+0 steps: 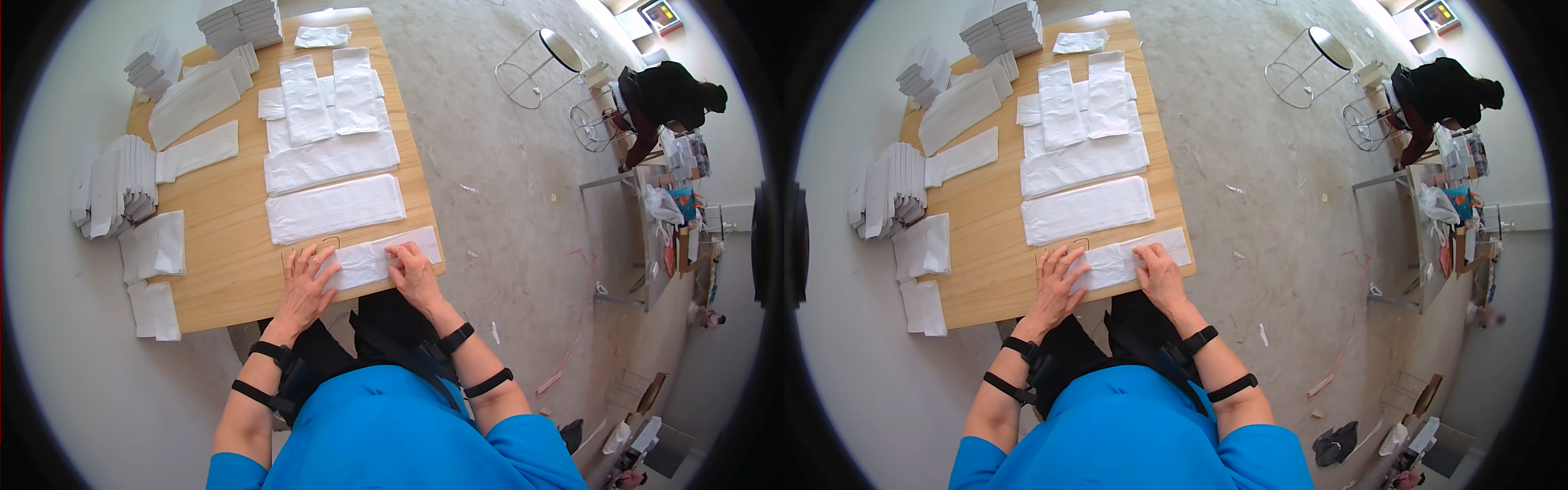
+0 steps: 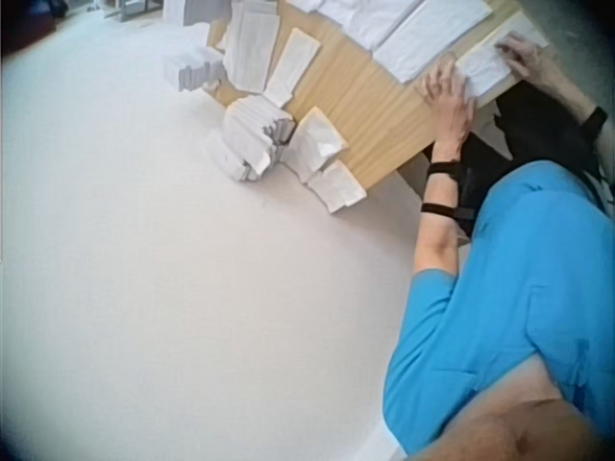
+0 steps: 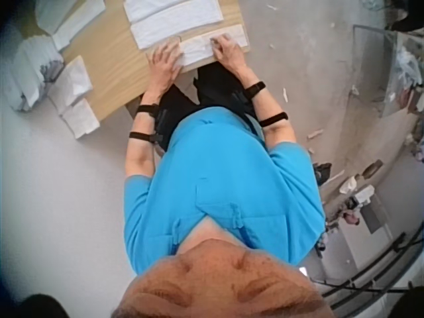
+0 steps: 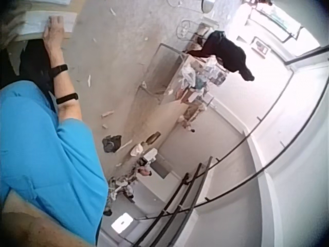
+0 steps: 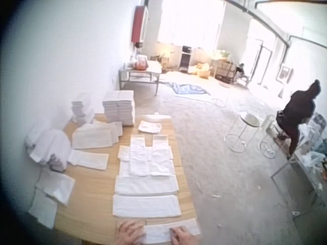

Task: Folding and stacking white paper filters on a wooden table in an industrial environment.

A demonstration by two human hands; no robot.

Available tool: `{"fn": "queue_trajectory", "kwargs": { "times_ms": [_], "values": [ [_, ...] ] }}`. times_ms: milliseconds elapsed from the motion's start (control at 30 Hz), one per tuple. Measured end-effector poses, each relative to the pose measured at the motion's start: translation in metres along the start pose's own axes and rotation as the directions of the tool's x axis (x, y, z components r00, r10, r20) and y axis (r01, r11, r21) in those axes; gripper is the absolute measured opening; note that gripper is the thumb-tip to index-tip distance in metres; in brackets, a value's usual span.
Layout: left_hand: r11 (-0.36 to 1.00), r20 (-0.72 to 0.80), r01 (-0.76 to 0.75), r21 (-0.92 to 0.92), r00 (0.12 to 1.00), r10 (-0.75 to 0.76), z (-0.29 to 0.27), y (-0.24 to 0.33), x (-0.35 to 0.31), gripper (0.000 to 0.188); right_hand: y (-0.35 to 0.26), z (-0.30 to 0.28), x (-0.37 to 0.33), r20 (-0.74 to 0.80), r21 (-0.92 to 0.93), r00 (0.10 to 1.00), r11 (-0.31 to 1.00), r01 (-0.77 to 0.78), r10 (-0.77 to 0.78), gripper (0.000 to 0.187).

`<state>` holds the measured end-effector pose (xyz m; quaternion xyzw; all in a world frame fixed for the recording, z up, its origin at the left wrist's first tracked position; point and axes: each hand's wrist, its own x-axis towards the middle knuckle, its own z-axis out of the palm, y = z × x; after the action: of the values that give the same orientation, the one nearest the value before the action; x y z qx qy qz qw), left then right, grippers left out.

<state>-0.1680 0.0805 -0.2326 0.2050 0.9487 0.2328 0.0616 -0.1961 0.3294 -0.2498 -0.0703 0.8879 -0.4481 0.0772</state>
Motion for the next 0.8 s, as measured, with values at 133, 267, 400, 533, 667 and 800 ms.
{"fn": "queue_trajectory", "kwargs": {
  "times_ms": [133, 267, 400, 533, 667, 800],
  "values": [
    [1.000, 0.023, -0.025, 0.013, 0.999, 0.025, -0.005, 0.001, -0.001, 0.046, 0.001, 0.000, 0.000, 0.000, 0.004, 1.000, 1.000, -0.016, 0.016, 0.029],
    [0.989, -0.023, -0.091, 0.117, 0.995, 0.095, -0.002, 0.005, -0.010, 0.066, -0.007, 0.002, 0.000, -0.053, -0.019, 0.998, 0.999, 0.035, -0.036, 0.027],
    [0.962, 0.082, -0.099, 0.254, 0.993, 0.080, 0.004, 0.021, -0.023, 0.084, -0.045, 0.007, 0.000, -0.084, 0.122, 0.994, 0.990, -0.065, 0.075, 0.026],
    [0.963, 0.137, -0.054, 0.265, 0.990, 0.018, 0.017, 0.023, -0.035, 0.089, -0.053, 0.024, -0.004, -0.169, 0.207, 0.981, 0.976, -0.061, 0.098, 0.027],
    [0.970, -0.101, 0.241, 0.015, 0.966, -0.238, 0.018, 0.005, -0.053, 0.091, -0.035, 0.012, -0.011, -0.301, -0.218, 0.934, 0.967, 0.128, -0.192, 0.035],
    [0.975, 0.018, 0.099, 0.200, 0.994, -0.104, 0.002, -0.008, -0.059, 0.088, -0.012, 0.002, -0.019, -0.251, -0.322, 0.938, 0.934, 0.154, -0.241, 0.037]
  ]
}}
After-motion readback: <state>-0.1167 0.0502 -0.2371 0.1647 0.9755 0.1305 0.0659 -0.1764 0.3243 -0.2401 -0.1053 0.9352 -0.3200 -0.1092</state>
